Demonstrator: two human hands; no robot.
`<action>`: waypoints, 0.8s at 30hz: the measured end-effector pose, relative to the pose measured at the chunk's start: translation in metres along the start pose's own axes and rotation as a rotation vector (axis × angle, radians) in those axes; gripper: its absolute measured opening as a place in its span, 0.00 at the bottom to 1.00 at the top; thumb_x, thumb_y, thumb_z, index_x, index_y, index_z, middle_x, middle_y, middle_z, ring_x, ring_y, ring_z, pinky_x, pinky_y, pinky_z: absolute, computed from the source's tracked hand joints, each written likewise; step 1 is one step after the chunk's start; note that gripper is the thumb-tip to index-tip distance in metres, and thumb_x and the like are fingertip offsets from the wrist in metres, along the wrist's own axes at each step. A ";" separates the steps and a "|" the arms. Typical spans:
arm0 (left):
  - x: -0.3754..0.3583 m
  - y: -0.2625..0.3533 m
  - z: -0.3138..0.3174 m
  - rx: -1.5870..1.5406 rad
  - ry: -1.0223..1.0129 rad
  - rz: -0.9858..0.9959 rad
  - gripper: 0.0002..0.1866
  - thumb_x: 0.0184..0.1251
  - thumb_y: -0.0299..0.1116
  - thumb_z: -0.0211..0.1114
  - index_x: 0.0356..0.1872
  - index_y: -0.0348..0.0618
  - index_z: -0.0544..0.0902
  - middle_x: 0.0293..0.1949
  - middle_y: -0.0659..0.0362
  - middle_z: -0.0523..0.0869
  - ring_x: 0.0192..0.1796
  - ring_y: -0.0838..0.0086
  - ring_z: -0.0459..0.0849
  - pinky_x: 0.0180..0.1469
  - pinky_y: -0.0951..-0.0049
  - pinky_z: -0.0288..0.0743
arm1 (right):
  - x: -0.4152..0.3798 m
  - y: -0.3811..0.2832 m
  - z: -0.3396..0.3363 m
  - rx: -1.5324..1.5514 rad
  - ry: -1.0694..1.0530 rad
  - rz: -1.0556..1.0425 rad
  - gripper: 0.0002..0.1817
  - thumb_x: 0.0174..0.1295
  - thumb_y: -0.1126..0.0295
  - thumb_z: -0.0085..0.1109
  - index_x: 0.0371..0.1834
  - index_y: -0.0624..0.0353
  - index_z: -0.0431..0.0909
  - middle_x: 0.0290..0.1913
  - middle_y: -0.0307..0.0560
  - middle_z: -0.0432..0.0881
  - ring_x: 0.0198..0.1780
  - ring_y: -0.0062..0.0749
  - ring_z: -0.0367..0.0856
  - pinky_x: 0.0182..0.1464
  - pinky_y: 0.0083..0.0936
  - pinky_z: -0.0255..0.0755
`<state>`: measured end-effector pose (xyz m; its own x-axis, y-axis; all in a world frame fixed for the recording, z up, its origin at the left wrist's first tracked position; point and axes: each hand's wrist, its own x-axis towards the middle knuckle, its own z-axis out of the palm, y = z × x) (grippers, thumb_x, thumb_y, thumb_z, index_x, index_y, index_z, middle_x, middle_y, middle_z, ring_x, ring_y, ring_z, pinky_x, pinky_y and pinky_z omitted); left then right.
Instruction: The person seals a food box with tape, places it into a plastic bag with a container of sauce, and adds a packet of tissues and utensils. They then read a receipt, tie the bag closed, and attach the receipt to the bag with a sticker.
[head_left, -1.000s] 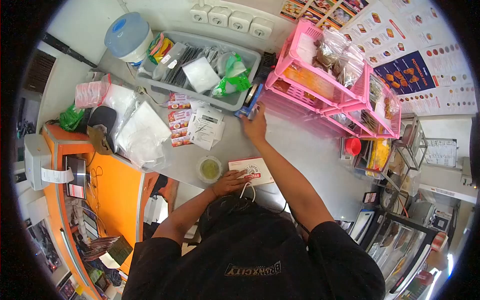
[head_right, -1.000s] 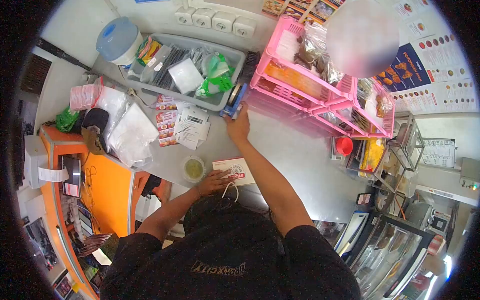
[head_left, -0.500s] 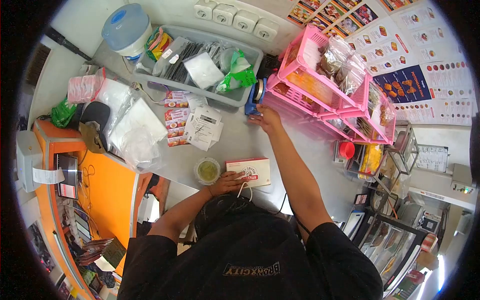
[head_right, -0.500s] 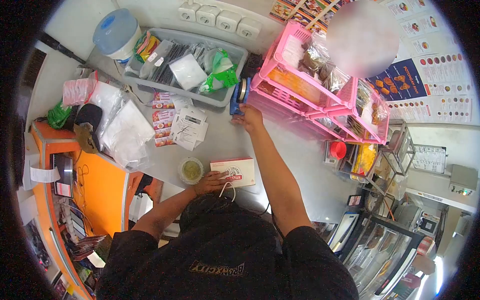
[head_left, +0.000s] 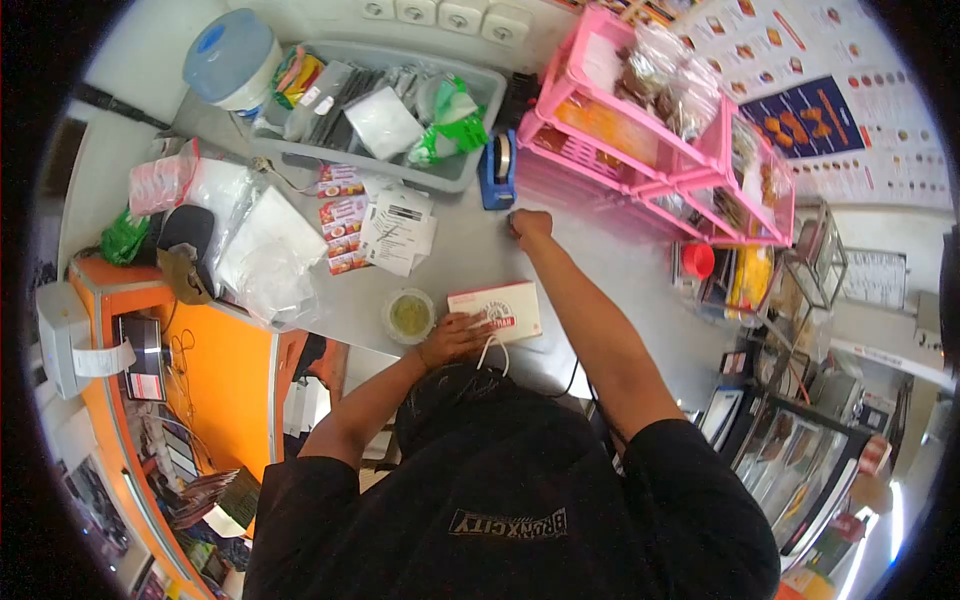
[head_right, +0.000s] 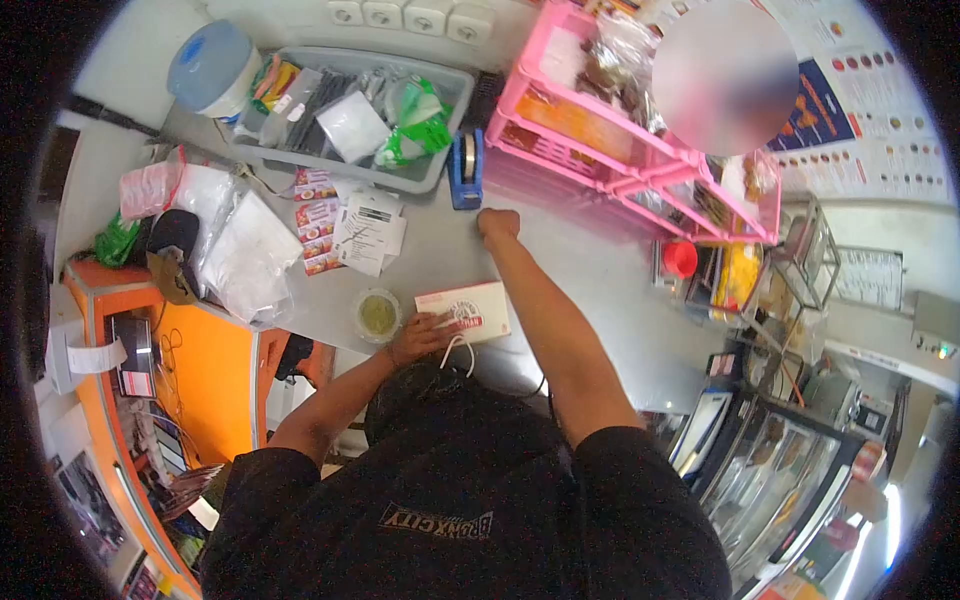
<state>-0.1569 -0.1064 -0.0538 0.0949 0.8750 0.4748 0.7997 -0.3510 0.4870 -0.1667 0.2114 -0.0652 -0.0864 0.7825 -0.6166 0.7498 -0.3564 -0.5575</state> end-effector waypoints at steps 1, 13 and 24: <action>0.002 -0.001 0.001 0.001 0.034 -0.011 0.22 0.64 0.35 0.69 0.60 0.55 0.84 0.72 0.64 0.78 0.76 0.66 0.72 0.68 0.59 0.66 | -0.007 -0.002 -0.016 0.025 -0.102 -0.012 0.14 0.60 0.64 0.68 0.35 0.68 0.88 0.35 0.57 0.90 0.35 0.40 0.89 0.40 0.35 0.80; 0.050 0.010 0.006 0.009 -0.026 -0.172 0.29 0.55 0.40 0.78 0.61 0.55 0.83 0.68 0.67 0.81 0.67 0.65 0.78 0.60 0.57 0.62 | -0.200 0.141 -0.139 0.120 -0.520 -0.133 0.10 0.68 0.70 0.68 0.45 0.67 0.87 0.34 0.41 0.88 0.33 0.22 0.82 0.37 0.22 0.77; 0.058 0.019 0.007 0.122 0.011 -0.139 0.34 0.59 0.39 0.76 0.69 0.52 0.77 0.65 0.65 0.82 0.66 0.66 0.77 0.61 0.57 0.62 | -0.201 0.159 -0.113 0.178 -0.408 -0.222 0.12 0.68 0.69 0.67 0.46 0.68 0.87 0.32 0.44 0.89 0.28 0.23 0.82 0.33 0.23 0.76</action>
<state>-0.1318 -0.0602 -0.0218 -0.0274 0.9080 0.4180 0.8709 -0.1836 0.4559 0.0443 0.0551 0.0326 -0.5077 0.5989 -0.6193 0.5637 -0.3127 -0.7645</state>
